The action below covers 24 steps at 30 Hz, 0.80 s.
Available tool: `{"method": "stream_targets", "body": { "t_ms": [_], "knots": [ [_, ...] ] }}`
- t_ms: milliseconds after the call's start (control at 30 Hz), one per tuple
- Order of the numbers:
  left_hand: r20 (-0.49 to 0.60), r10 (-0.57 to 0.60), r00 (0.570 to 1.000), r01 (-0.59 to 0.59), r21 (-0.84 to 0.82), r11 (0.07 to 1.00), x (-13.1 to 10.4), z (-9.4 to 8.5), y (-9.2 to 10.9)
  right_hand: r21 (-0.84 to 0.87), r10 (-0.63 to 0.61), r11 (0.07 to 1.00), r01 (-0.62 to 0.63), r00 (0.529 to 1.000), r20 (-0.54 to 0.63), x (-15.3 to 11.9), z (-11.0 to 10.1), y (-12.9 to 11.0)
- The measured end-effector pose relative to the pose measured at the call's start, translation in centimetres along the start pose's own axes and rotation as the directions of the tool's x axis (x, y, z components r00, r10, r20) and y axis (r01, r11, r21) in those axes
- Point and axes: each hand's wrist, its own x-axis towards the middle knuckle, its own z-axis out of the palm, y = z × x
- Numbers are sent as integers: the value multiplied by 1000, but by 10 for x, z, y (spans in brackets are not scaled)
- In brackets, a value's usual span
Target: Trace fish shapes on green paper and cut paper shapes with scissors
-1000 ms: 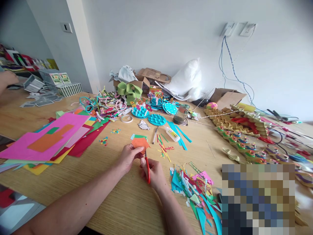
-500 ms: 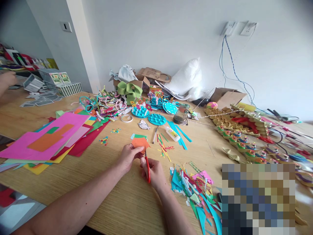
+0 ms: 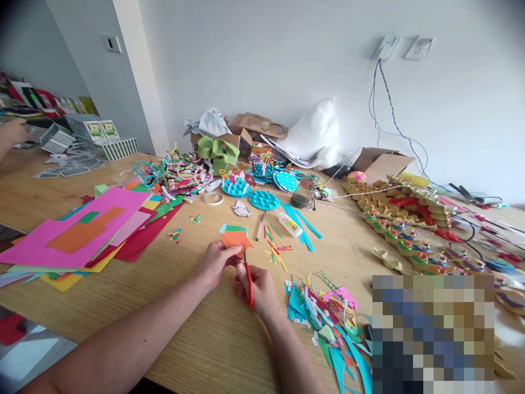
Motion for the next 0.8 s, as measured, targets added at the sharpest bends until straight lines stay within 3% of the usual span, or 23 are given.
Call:
{"method": "stream_targets", "body": {
  "t_ms": [800],
  "knots": [
    [8,-14,1000,14,-13,1000,-1,1,1,2,4,1000,-4,1000,-14,0,0,-4]
  ]
}}
